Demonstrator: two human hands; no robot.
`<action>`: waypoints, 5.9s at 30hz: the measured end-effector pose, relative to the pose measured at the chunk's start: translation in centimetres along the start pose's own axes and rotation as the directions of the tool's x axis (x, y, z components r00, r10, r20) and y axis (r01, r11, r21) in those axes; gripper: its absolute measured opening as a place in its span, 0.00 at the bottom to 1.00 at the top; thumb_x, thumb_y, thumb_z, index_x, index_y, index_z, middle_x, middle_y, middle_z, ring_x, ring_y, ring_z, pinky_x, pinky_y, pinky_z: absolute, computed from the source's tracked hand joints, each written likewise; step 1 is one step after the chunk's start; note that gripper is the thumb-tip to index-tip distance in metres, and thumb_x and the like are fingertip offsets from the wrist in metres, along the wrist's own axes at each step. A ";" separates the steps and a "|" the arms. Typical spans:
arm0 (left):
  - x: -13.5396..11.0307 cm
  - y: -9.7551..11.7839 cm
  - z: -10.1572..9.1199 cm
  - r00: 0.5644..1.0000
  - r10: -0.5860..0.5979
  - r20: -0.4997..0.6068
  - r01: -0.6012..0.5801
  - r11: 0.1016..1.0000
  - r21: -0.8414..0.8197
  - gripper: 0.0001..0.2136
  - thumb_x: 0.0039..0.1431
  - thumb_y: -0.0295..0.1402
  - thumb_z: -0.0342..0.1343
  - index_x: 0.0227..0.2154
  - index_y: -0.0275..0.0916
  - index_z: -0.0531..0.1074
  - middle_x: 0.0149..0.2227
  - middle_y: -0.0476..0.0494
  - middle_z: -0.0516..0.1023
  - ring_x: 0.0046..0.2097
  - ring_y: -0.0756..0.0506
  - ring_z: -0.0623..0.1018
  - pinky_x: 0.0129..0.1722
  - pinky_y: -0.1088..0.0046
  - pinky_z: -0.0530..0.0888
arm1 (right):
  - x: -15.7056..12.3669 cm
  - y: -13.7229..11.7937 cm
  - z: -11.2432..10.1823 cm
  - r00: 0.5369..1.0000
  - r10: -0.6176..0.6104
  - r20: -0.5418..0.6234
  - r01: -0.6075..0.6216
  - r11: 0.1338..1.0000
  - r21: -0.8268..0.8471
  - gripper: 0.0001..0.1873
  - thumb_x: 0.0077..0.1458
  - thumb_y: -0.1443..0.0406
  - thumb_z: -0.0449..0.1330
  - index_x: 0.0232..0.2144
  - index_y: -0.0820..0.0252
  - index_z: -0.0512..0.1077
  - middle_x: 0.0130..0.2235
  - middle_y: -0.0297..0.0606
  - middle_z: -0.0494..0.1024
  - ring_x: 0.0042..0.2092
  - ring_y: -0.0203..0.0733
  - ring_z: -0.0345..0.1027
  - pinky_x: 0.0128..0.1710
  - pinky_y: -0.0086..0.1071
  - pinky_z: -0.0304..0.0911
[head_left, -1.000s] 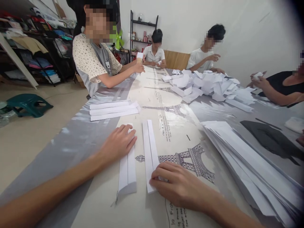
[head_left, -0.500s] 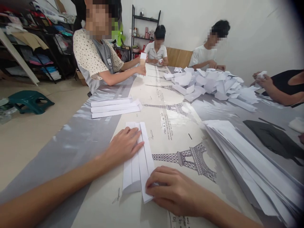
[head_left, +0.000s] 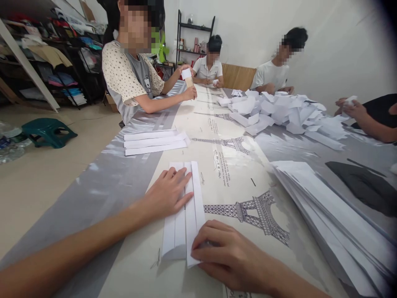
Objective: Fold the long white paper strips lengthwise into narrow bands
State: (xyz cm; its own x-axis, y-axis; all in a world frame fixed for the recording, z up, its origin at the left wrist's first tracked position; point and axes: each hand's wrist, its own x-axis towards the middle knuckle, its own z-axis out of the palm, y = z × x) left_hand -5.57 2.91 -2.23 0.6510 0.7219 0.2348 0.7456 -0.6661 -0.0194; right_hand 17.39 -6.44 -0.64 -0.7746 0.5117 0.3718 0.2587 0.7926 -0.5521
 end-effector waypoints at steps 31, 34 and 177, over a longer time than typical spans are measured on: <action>0.0 -0.3 -0.5 0.996 0.070 -0.047 -0.074 0.993 -0.091 0.21 0.71 0.41 0.47 0.62 0.38 0.65 0.65 0.39 0.67 0.50 0.36 0.68 0.51 0.54 0.68 | 0.4 -1.8 0.2 0.990 -0.061 0.128 0.109 0.906 -0.409 0.09 0.70 0.69 0.54 0.41 0.66 0.75 0.36 0.40 0.78 0.33 0.41 0.64 0.35 0.36 0.66; 0.0 -0.3 -0.5 0.996 0.065 -0.058 -0.072 0.990 -0.124 0.21 0.71 0.41 0.47 0.62 0.39 0.66 0.65 0.39 0.68 0.50 0.36 0.69 0.51 0.54 0.69 | 0.2 -2.0 0.1 0.988 -0.093 0.122 0.139 0.880 -0.455 0.13 0.67 0.74 0.51 0.44 0.69 0.75 0.38 0.44 0.81 0.33 0.42 0.66 0.36 0.36 0.68; 0.7 -8.0 -5.1 0.984 -0.131 -0.117 0.038 0.808 -0.587 0.29 0.64 0.42 0.60 0.66 0.46 0.61 0.66 0.37 0.66 0.63 0.35 0.69 0.62 0.54 0.67 | -1.5 5.2 -4.8 0.635 0.685 -0.357 -0.374 0.677 0.634 0.06 0.59 0.63 0.64 0.32 0.54 0.69 0.38 0.35 0.73 0.40 0.43 0.65 0.38 0.33 0.59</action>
State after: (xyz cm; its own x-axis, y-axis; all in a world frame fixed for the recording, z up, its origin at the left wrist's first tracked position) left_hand -11.80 7.76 3.01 0.5263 0.7763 0.3469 0.5442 -0.6210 0.5641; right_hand 22.71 -1.51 -0.45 -0.1084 0.9863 0.1240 0.0983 0.1347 -0.9860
